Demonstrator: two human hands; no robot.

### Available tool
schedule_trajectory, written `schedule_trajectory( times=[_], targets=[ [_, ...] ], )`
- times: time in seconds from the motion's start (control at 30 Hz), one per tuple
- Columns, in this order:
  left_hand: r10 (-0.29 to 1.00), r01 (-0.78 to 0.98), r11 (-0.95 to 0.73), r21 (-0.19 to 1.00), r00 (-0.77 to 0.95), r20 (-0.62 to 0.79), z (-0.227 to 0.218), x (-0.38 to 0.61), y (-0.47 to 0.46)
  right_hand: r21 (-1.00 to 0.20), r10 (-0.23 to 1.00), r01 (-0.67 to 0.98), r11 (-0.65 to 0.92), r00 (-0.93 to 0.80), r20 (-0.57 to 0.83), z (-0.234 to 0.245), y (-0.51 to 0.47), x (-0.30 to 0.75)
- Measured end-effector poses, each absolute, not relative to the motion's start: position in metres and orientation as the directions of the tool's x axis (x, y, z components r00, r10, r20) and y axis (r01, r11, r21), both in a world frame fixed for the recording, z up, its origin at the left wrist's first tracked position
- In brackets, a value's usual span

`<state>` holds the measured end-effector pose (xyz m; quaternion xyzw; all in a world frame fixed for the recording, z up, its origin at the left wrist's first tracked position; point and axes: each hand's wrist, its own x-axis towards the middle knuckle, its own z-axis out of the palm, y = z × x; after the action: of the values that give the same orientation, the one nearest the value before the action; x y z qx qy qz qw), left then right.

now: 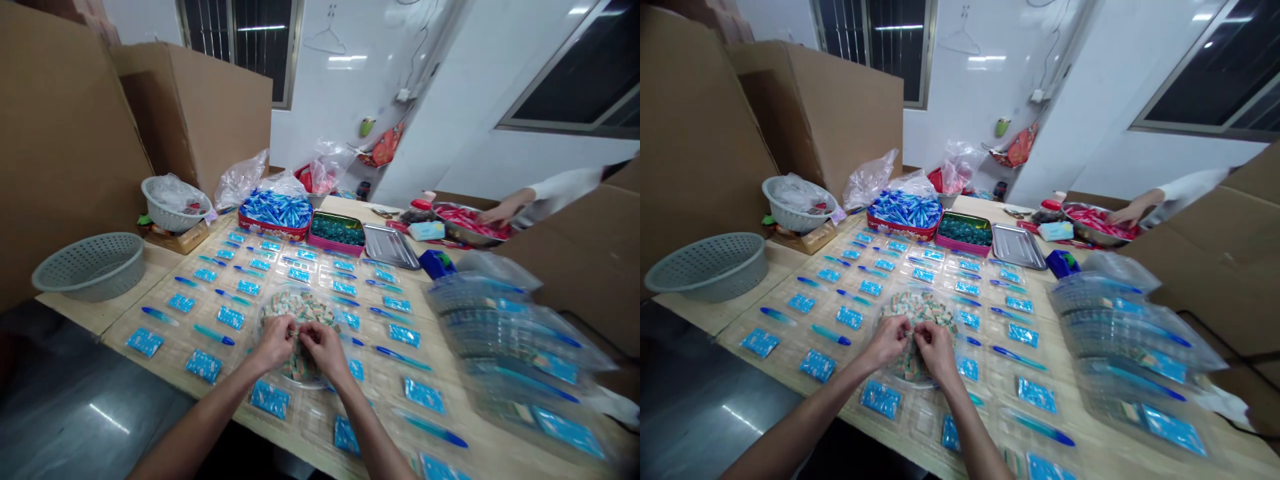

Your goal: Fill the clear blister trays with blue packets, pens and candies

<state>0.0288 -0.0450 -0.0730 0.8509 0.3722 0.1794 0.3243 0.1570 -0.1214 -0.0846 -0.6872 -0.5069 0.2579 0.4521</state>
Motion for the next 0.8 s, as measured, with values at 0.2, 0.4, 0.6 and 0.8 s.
schedule_trajectory(
  times=[0.2, 0.4, 0.6, 0.8],
  targets=[
    [0.765, 0.510, -0.483, 0.712, 0.641, 0.060, -0.0693, 0.0315, -0.0457, -0.822, 0.931, 0.564, -0.074, 0.335, 0.145, -0.0814, -0.1280, 0.1569],
    [0.718, 0.458, -0.538, 0.707, 0.688, 0.101, -0.0747, 0.0363, -0.0452, -0.748, 0.917, 0.663, -0.034, 0.319, 0.241, -0.0785, -0.1281, 0.1601],
    [0.732, 0.466, -0.500, 0.730, 0.677, 0.069, -0.0757, 0.0360, -0.0464, -0.866, 0.912, 0.495, -0.067, 0.383, 0.149, -0.0832, -0.1287, 0.1601],
    [0.723, 0.468, -0.527, 0.709, 0.686, 0.085, -0.0716, 0.0362, -0.0480, -0.886, 0.909, 0.463, -0.004, 0.370, 0.189, -0.0821, -0.1302, 0.1586]
  ],
)
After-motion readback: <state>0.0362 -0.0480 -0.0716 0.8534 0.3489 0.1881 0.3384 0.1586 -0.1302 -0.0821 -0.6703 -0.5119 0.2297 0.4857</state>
